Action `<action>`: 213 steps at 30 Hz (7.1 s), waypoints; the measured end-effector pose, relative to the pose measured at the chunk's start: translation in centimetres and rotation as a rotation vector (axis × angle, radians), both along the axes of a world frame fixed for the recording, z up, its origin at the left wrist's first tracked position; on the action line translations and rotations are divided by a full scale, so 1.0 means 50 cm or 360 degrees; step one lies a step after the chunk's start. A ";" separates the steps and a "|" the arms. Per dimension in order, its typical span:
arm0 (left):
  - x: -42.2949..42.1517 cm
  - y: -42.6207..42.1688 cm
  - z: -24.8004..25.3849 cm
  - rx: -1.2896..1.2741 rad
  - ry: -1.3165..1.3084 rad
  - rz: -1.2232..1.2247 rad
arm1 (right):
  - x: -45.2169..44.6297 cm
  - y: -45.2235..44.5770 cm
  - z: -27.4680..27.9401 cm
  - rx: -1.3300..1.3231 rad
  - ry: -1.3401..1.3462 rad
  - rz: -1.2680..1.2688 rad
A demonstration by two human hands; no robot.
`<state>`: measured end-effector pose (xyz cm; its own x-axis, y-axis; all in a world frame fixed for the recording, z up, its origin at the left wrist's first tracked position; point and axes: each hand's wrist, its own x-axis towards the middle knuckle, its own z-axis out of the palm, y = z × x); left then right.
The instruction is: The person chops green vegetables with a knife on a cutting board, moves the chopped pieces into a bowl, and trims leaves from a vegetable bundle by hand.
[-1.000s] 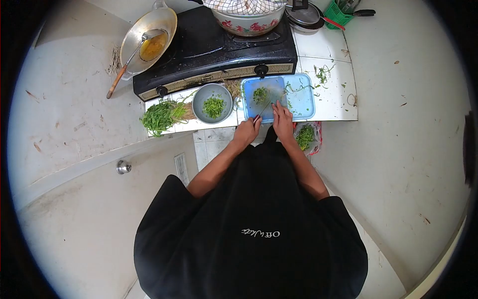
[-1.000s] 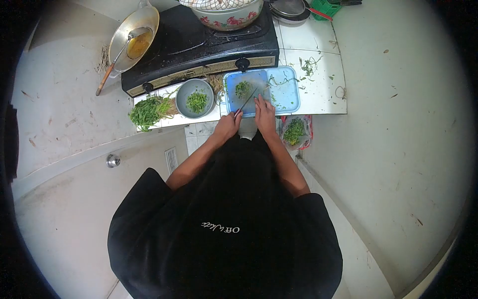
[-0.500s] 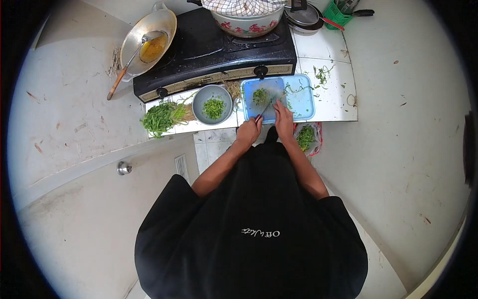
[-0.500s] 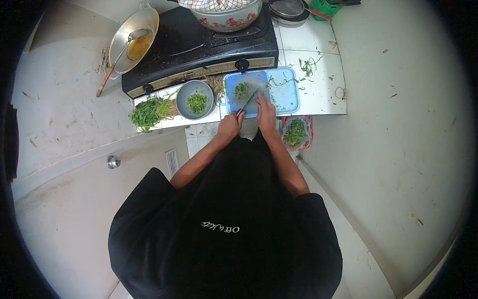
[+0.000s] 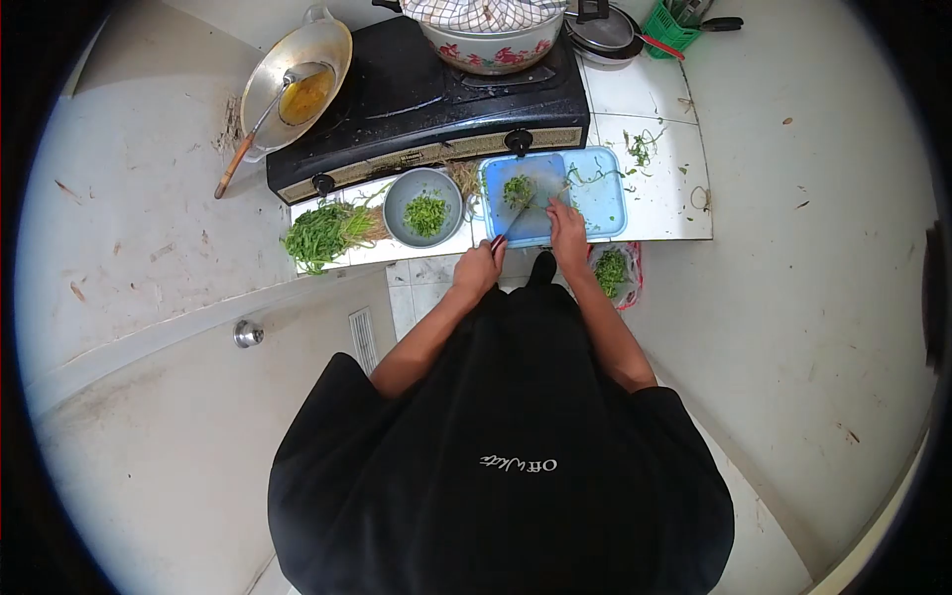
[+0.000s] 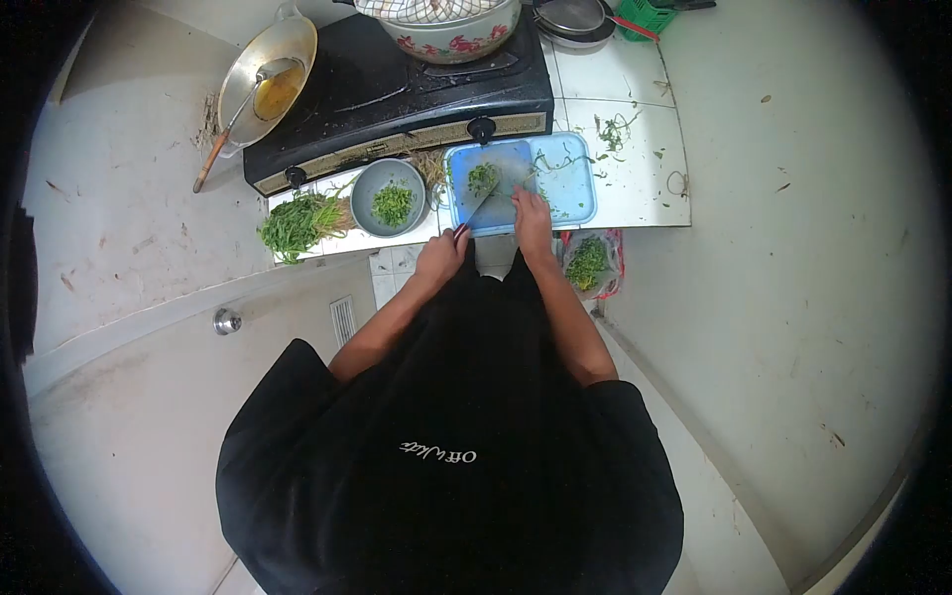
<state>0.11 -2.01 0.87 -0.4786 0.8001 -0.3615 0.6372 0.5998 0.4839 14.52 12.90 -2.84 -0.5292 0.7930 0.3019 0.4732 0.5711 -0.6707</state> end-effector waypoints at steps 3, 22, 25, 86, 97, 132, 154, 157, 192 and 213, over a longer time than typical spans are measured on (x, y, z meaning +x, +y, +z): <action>-0.005 -0.011 -0.001 -0.0030 -0.0012 0.0038 | -0.001 -0.001 -0.004 -0.0019 -0.0011 -0.0016; 0.038 0.034 -0.018 0.0065 0.0058 0.0045 | -0.005 0.003 0.004 -0.0052 0.0038 -0.0010; 0.038 0.014 -0.004 0.0017 0.0081 0.0061 | -0.003 -0.005 0.002 -0.0021 -0.0016 -0.0041; 0.044 -0.003 -0.041 0.0085 -0.0025 -0.0135 | 0.020 -0.031 -0.001 -0.0069 -0.0023 -0.0172; 0.041 -0.013 -0.004 -0.0025 -0.0004 0.0001 | 0.010 -0.036 -0.002 -0.0076 -0.0037 -0.0217; -0.028 -0.004 0.010 0.0048 -0.0041 -0.0019 | -0.063 0.015 0.052 -0.0816 0.0030 0.0257; -0.030 -0.013 -0.013 0.0207 -0.0340 0.0401 | -0.079 0.010 0.004 -0.0268 -0.0114 0.0326; -0.035 -0.023 -0.019 0.0217 -0.0326 0.0398 | -0.100 -0.020 -0.020 -0.0007 -0.0227 0.0238; -0.012 -0.032 -0.025 0.0218 -0.0520 0.0331 | -0.087 0.101 0.043 -0.2276 0.1495 -0.0123; -0.049 -0.071 -0.073 0.0311 -0.0560 0.0221 | -0.357 -0.120 0.107 -0.0501 -0.0022 0.1038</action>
<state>-2.36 -5.56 -2.80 -0.4614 0.8064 -0.3700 0.3326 0.5438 0.7705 -3.33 6.92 2.49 -0.9264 0.3626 0.1011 0.1116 0.5211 -0.8462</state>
